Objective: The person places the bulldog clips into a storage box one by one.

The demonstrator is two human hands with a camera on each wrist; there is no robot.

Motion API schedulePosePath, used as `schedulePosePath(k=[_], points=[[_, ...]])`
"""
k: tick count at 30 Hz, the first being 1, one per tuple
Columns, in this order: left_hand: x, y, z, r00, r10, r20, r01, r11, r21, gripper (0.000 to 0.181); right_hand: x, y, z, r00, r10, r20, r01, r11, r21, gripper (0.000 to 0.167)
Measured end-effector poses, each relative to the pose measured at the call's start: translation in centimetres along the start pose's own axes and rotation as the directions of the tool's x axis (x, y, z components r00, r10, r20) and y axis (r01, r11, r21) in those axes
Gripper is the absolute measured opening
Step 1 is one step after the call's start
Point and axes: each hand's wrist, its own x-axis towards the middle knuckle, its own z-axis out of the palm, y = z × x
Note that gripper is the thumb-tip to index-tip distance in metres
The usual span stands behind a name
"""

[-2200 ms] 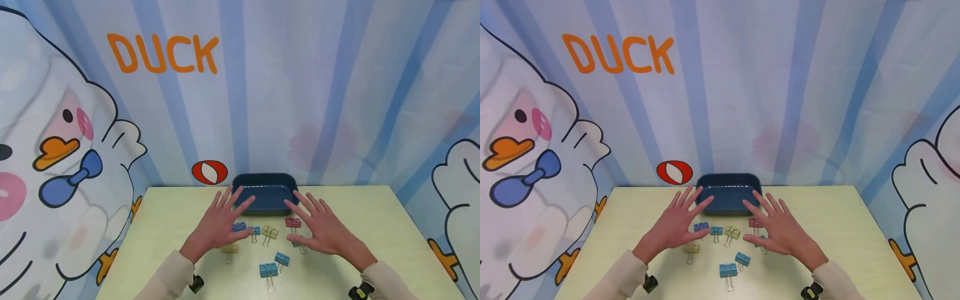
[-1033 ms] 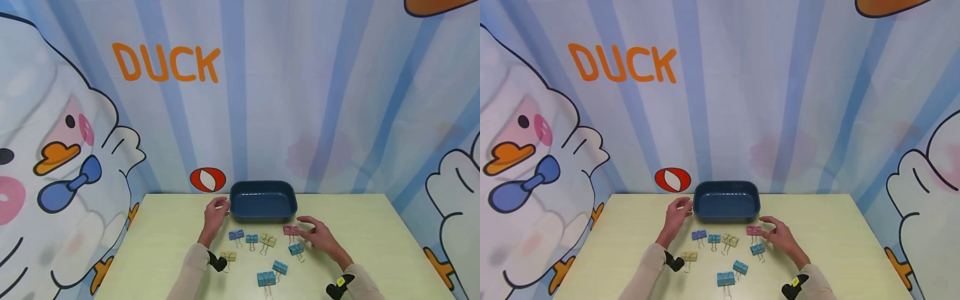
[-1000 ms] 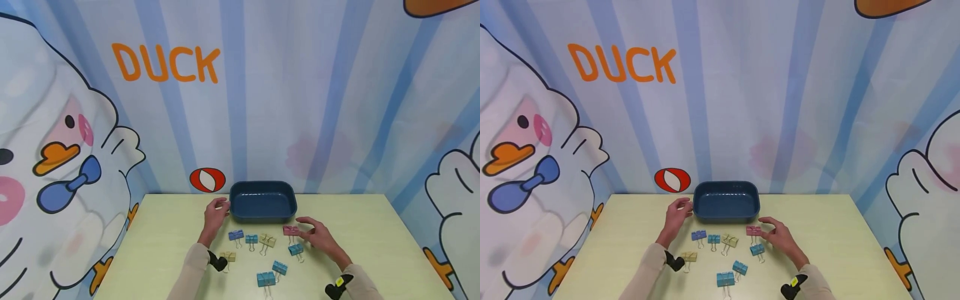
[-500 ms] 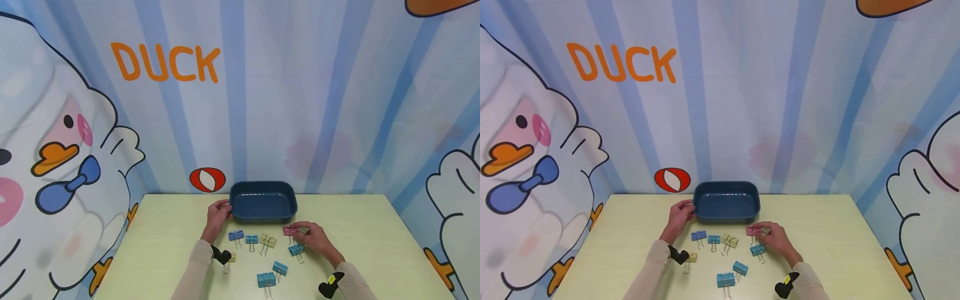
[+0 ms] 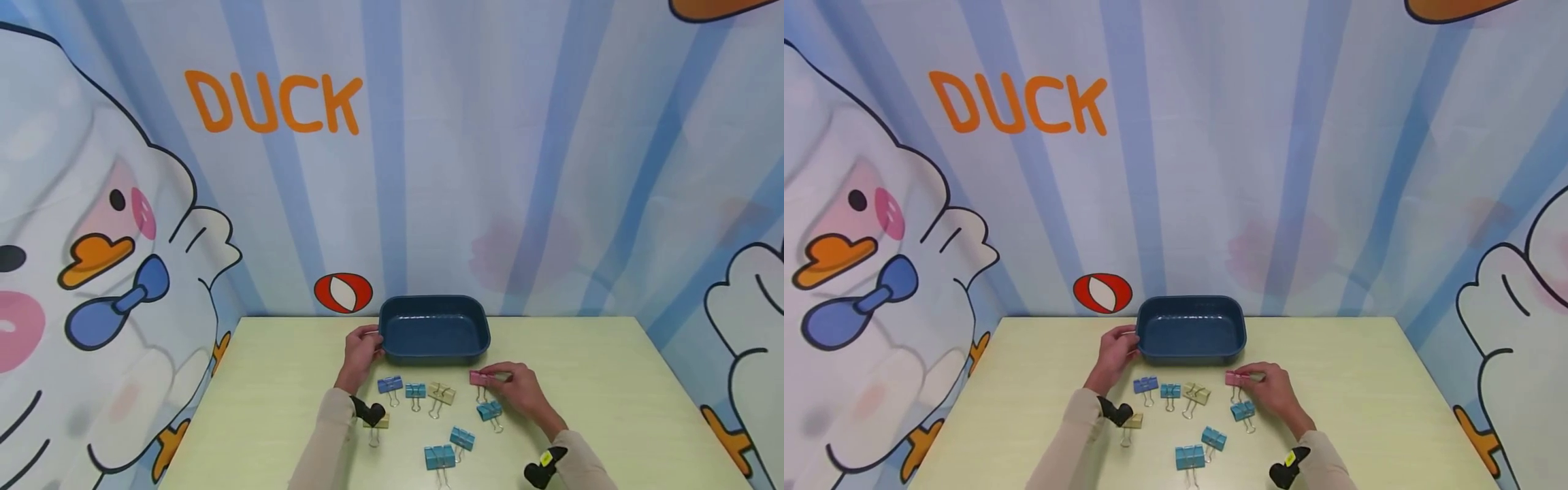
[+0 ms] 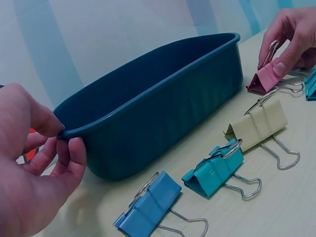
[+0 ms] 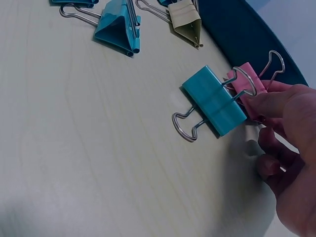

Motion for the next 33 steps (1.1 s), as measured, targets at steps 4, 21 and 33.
schedulePosePath(k=[4,21,33], points=[[0.0,-0.1,0.2,0.999,-0.036,-0.009,0.036,0.999,-0.010,0.034,-0.4,-0.3,-0.5,1.000,0.016,-0.003,-0.016,1.000,0.019,0.013],[0.3,-0.3,-0.1,0.999,-0.049,-0.008,0.048,0.998,-0.047,0.034,2.8,-7.8,-3.5,0.963,-0.254,0.090,0.253,0.967,0.027,0.019],[0.1,-0.1,0.5,0.999,-0.046,-0.021,0.046,0.999,-0.029,0.032,8.3,-13.5,-4.5,0.974,-0.202,0.100,0.205,0.978,-0.025,0.022]])
